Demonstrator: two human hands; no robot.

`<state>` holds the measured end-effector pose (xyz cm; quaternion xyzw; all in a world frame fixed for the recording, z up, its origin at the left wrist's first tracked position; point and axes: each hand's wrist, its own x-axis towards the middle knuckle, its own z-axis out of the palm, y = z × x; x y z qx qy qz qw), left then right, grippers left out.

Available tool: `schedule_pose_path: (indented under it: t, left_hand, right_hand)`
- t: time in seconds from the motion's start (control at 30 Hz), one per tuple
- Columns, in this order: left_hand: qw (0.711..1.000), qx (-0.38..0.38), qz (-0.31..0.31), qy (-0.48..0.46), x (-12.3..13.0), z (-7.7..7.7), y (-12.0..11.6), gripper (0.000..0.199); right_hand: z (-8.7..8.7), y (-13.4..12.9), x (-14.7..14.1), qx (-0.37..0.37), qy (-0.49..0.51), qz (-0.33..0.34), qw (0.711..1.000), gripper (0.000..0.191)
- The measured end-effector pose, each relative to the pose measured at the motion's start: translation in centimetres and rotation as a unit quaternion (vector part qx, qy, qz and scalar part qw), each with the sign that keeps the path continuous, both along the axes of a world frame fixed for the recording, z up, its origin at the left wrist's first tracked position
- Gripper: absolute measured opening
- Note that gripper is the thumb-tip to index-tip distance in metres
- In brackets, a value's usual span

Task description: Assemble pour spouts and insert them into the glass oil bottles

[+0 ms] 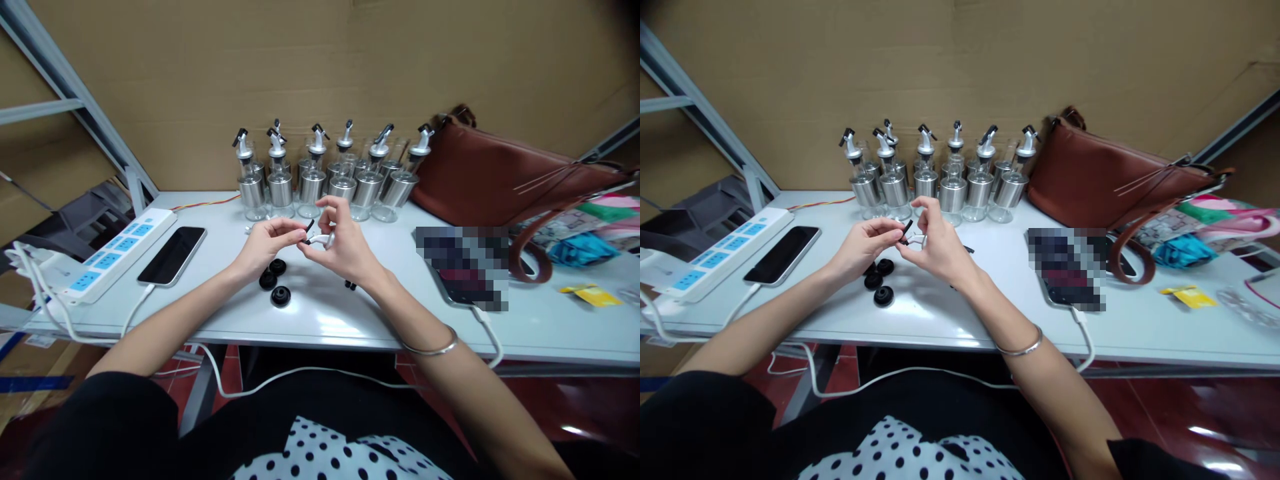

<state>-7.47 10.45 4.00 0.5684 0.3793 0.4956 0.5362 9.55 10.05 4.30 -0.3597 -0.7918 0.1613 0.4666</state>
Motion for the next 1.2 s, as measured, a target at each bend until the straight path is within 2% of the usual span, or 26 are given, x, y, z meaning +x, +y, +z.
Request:
schedule_pose_path:
  t: [0.67, 0.93, 1.2]
  left_hand:
    - [0.999, 0.016, -0.009, 0.028, -0.05, 0.07, -0.17, 0.024]
    - [0.994, 0.073, 0.017, 0.079, 0.06, 0.42, -0.44, 0.026]
    - [0.988, 0.098, -0.033, 0.114, -0.48, 0.43, -0.24, 0.026]
  right_hand:
    - [-0.07, 0.02, 0.07, 0.012, 0.005, 0.023, 1.000, 0.057]
    - [0.00, 0.03, 0.00, -0.005, -0.001, 0.022, 1.000, 0.057]
    - [0.17, -0.05, 0.22, -0.010, 0.003, 0.025, 1.000, 0.056]
